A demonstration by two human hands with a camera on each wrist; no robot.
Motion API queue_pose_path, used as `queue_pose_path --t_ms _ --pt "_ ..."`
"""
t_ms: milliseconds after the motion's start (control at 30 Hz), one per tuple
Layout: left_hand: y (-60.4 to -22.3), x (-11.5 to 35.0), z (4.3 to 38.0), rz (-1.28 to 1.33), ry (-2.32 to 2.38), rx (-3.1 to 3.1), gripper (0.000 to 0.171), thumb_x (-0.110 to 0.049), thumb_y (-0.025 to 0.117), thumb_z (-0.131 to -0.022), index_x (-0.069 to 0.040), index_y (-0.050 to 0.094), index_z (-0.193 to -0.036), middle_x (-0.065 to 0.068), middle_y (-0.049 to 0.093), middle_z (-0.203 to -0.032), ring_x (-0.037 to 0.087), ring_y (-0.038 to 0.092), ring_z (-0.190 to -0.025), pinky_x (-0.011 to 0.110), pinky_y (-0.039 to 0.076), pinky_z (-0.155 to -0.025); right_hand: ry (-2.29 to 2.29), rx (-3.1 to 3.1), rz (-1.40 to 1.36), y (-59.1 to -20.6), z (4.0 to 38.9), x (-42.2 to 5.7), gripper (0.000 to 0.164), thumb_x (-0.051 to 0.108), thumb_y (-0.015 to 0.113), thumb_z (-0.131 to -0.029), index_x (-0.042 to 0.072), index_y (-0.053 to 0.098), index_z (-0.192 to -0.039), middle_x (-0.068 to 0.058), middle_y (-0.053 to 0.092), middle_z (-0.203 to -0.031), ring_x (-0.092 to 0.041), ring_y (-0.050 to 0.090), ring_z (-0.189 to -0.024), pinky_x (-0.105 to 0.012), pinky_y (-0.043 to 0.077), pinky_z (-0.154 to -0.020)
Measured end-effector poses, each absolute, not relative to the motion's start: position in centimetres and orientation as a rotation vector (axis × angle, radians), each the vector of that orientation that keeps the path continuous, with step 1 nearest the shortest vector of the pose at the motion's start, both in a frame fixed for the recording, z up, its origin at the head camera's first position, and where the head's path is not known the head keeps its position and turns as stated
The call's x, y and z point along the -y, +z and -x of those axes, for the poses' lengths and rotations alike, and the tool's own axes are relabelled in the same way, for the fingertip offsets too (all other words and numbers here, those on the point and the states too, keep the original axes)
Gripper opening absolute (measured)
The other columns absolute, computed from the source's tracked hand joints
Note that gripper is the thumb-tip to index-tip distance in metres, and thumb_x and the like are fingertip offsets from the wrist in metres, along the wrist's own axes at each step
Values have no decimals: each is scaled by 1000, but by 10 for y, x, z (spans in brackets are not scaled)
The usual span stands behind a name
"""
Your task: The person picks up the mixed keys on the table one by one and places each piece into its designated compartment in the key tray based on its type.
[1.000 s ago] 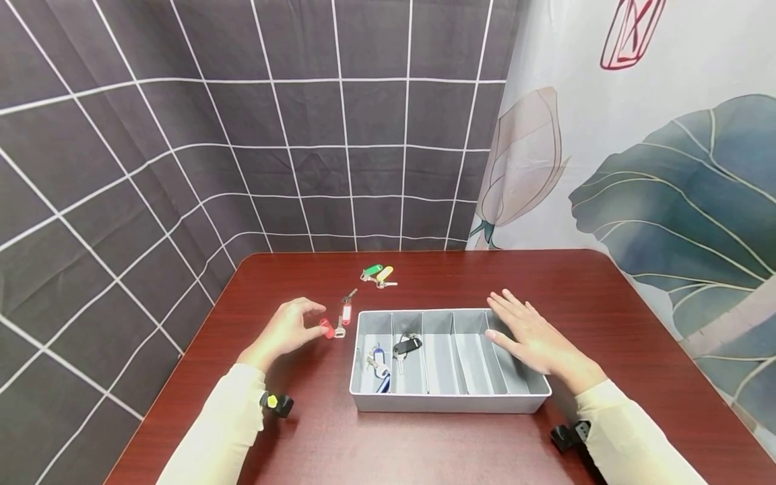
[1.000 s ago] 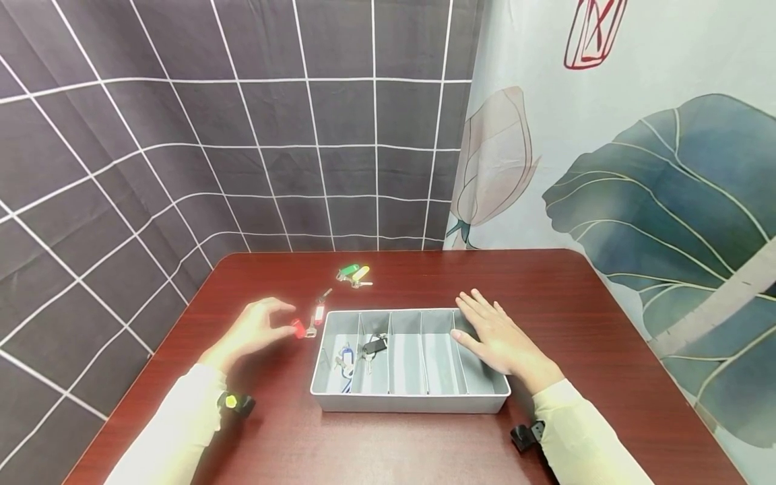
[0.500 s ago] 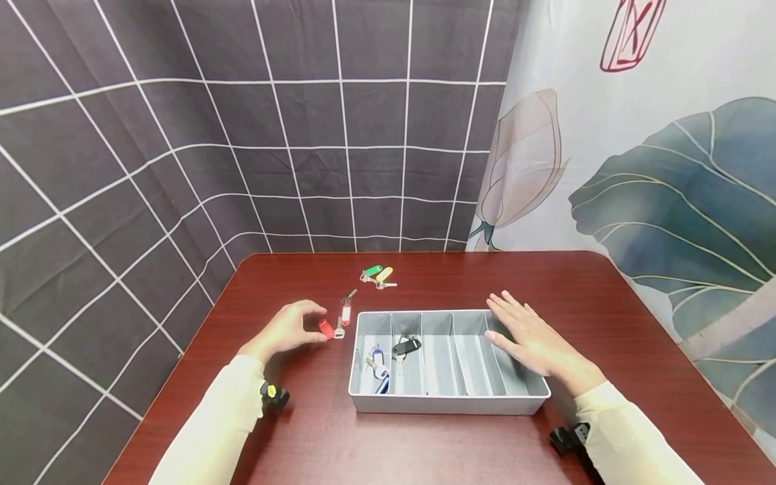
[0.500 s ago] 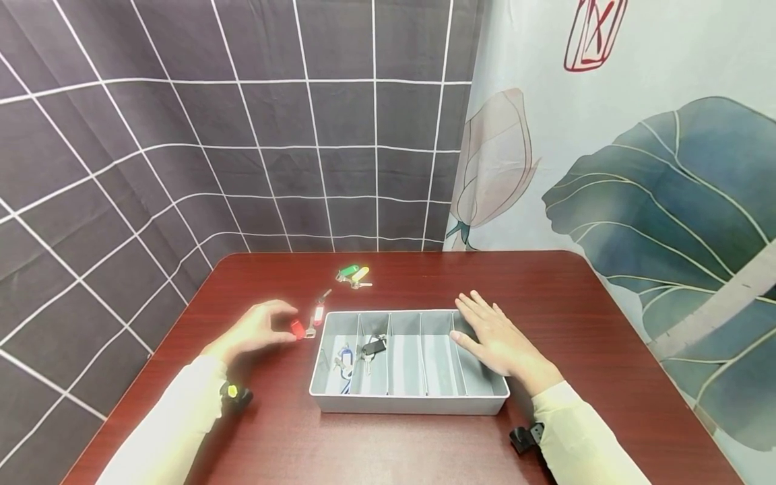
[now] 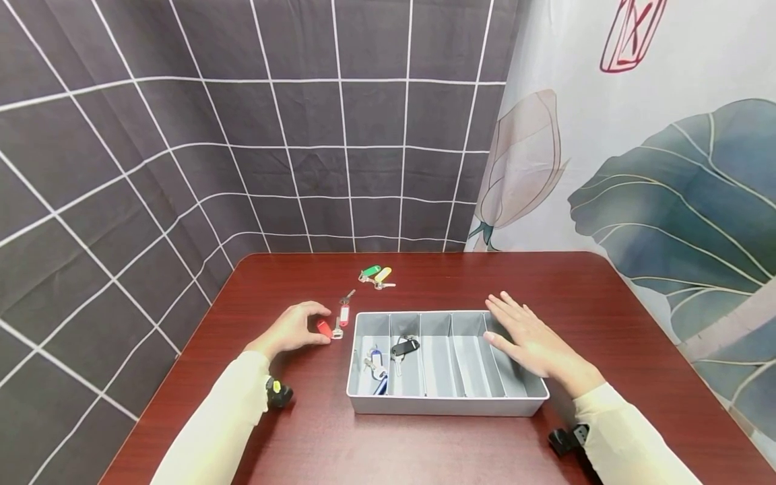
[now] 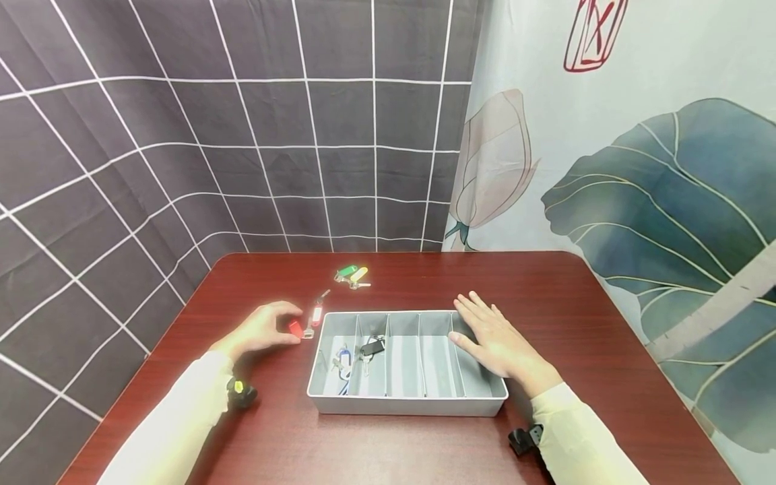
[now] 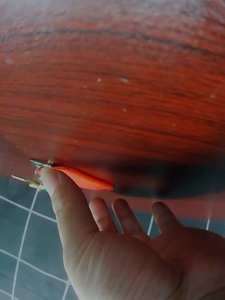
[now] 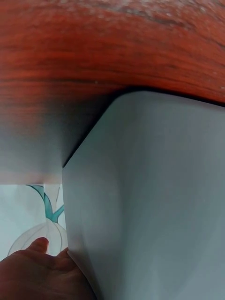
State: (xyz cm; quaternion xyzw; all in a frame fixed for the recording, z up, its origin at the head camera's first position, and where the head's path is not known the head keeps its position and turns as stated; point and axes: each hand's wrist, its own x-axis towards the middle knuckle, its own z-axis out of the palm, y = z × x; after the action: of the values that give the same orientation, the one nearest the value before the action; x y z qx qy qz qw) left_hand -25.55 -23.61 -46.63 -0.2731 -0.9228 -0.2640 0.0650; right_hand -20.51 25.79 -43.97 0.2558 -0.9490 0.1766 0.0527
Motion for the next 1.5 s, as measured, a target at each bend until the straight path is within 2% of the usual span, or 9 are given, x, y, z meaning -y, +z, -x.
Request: queue_pose_path --t_ms 167,567,767,1067,1333,1500 --pt "-467 238 258 829 -777 2812 56 -28 90 -65 -4 69 -111 5 68 -108 24 60 -102 43 46 -94 533 2876 -779 -439 205 -257 71 54 47 -96 9 34 -149 -9 31 -154 -29 14 -145 -57 17 -111" --pt "-466 237 258 850 -761 2838 51 -27 88 -69 -4 70 -111 10 65 -115 28 59 -109 46 43 -97 535 2896 -775 -439 205 -257 73 55 47 -96 10 32 -150 -9 29 -155 -30 14 -145 -57 18 -111" --pt "-468 236 258 834 -727 2842 45 -29 86 -70 -6 73 -106 4 65 -103 23 60 -98 42 46 -90 530 2877 -773 -440 205 -257 71 54 47 -96 10 33 -150 -9 30 -155 -31 15 -145 -57 19 -111" --pt "-473 240 257 791 -662 2819 39 -33 86 -69 -9 77 -98 -4 62 -86 17 55 -84 37 45 -79 542 2888 -773 -438 205 -256 72 55 47 -96 10 32 -150 -9 29 -155 -31 14 -145 -57 18 -111" --pt "-480 248 253 690 -708 2811 36 -33 87 -69 -9 77 -94 -7 60 -81 15 53 -80 36 45 -76 539 2899 -765 -439 205 -257 72 54 47 -96 9 32 -150 -10 30 -155 -30 13 -145 -58 18 -110" --pt "-481 250 250 654 -768 2794 27 -28 87 -70 -12 77 -89 -8 61 -79 15 53 -78 37 45 -75 538 2899 -765 -440 205 -257 72 55 47 -96 8 33 -149 -10 30 -155 -30 13 -145 -57 18 -111"
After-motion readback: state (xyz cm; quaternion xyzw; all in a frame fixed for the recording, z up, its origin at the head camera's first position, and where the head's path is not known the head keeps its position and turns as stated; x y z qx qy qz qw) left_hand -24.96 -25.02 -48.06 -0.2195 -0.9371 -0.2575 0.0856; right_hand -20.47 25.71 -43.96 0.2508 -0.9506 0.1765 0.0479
